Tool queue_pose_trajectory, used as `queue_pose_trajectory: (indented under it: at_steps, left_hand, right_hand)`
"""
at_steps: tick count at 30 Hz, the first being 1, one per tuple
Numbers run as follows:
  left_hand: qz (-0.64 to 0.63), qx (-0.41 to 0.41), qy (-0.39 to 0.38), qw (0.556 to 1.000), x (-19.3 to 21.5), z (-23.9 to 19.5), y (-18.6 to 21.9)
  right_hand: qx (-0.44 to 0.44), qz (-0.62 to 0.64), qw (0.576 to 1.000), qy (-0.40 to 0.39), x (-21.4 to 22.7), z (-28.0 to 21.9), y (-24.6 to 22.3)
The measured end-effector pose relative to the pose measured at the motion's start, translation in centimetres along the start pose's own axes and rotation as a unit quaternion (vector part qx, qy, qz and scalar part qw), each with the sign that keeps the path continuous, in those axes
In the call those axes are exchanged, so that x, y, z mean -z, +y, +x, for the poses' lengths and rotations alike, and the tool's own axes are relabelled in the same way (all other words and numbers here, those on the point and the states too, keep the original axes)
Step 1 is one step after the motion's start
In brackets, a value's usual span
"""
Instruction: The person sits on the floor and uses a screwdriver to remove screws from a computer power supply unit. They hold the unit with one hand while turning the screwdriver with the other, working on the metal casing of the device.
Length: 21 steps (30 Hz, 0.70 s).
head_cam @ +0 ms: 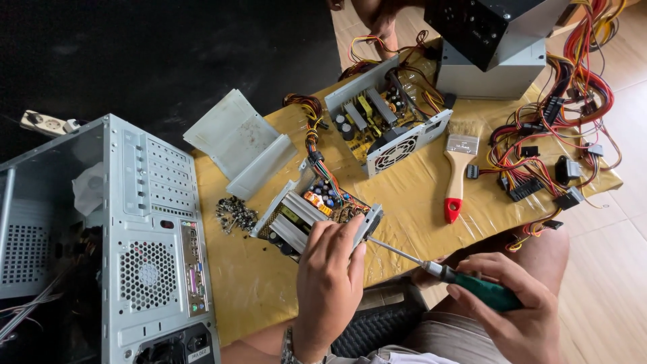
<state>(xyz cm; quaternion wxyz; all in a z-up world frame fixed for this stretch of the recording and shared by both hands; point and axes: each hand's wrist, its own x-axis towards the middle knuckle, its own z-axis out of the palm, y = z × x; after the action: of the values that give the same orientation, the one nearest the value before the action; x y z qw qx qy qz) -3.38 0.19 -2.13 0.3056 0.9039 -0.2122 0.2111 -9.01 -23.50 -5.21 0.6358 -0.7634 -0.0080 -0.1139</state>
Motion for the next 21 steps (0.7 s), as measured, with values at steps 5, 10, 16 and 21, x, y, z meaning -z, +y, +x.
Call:
queue_pose_trajectory:
  at_steps: [5,10,16,21]
  left_hand:
    - [-0.004,0.003,0.000,1.000,0.1,0.2,0.2]
    - [-0.012,0.014,0.003,1.000,0.2,0.3,0.3]
    - [-0.001,0.008,-0.005,1.000,0.0,0.0,0.0]
    - [0.006,0.002,-0.010,1.000,0.0,0.1,0.0]
  right_hand:
    - [-0.200,0.045,0.978,-0.026,0.9,0.0,1.8]
    - [-0.036,0.001,0.999,-0.024,1.1,0.0,1.8]
    - [-0.195,0.049,0.979,-0.044,1.1,0.2,1.8]
    - [-0.208,0.091,0.971,-0.079,1.2,0.8,1.4]
